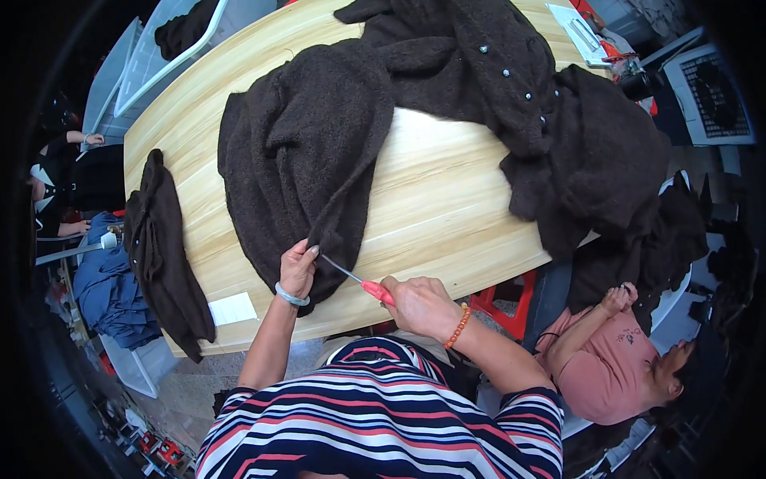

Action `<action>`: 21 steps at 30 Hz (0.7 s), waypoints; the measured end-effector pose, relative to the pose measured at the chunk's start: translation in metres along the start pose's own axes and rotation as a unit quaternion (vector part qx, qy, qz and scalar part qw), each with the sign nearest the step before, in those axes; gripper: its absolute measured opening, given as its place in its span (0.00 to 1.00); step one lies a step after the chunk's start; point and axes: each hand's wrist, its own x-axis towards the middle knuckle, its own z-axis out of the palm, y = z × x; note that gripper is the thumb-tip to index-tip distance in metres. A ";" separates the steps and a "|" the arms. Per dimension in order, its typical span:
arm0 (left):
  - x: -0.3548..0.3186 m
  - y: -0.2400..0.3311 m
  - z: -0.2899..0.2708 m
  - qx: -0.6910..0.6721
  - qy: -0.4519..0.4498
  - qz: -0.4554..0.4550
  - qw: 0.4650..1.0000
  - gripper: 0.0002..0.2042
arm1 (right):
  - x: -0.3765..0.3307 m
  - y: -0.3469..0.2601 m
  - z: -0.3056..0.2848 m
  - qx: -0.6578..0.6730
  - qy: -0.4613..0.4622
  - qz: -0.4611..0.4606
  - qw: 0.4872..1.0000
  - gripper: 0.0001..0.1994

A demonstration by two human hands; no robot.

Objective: Trim loose threads from brown cardigans using a small pair of scissors.

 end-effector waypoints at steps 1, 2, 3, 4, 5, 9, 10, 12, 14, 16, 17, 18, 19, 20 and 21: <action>-0.003 0.001 0.004 -0.011 0.006 0.020 1.000 0.13 | 0.000 0.000 0.000 -0.002 -0.001 0.001 1.000 0.11; -0.004 0.000 0.003 -0.010 0.006 0.019 1.000 0.13 | 0.000 0.000 -0.001 -0.005 -0.001 0.002 1.000 0.11; -0.004 -0.001 0.002 0.008 0.001 0.024 1.000 0.14 | -0.001 0.000 -0.002 -0.003 -0.002 0.002 1.000 0.11; -0.005 -0.002 0.001 0.026 -0.003 0.029 0.999 0.15 | -0.001 -0.001 -0.004 -0.008 -0.007 0.009 1.000 0.11; -0.005 -0.003 -0.001 0.027 -0.002 0.029 0.999 0.15 | -0.001 -0.002 -0.004 -0.012 -0.013 0.015 1.000 0.12; -0.005 -0.005 -0.002 0.047 0.002 0.019 0.999 0.14 | -0.004 0.000 0.000 0.000 -0.072 -0.033 0.997 0.12; -0.008 -0.002 -0.003 0.054 0.013 0.000 0.998 0.14 | -0.005 0.002 0.001 0.000 -0.067 -0.027 0.997 0.11; -0.007 -0.005 -0.007 0.139 0.029 0.049 0.989 0.14 | -0.008 0.006 0.001 -0.001 -0.059 -0.024 0.998 0.11; -0.005 0.007 0.006 0.226 0.036 0.092 0.969 0.14 | -0.011 0.014 0.002 0.025 0.008 -0.005 1.000 0.11; -0.011 0.033 0.038 0.539 0.070 0.255 0.800 0.19 | -0.015 0.027 0.006 0.035 0.040 0.007 0.999 0.11; -0.008 0.039 0.052 0.555 0.067 0.316 0.766 0.25 | -0.017 0.033 0.008 0.043 0.065 0.012 0.997 0.11; -0.003 0.047 0.066 0.588 0.055 0.372 0.716 0.27 | -0.019 0.039 0.009 0.044 0.070 0.014 0.997 0.11; 0.004 0.053 0.079 0.617 0.045 0.426 0.661 0.29 | -0.021 0.043 0.009 0.047 0.081 0.033 0.995 0.11; 0.013 0.054 0.090 0.641 0.030 0.421 0.641 0.32 | -0.022 0.047 0.009 0.049 0.093 0.053 0.993 0.11; 0.024 0.055 0.102 0.665 0.015 0.415 0.621 0.34 | -0.024 0.051 0.009 0.049 0.097 0.054 0.993 0.11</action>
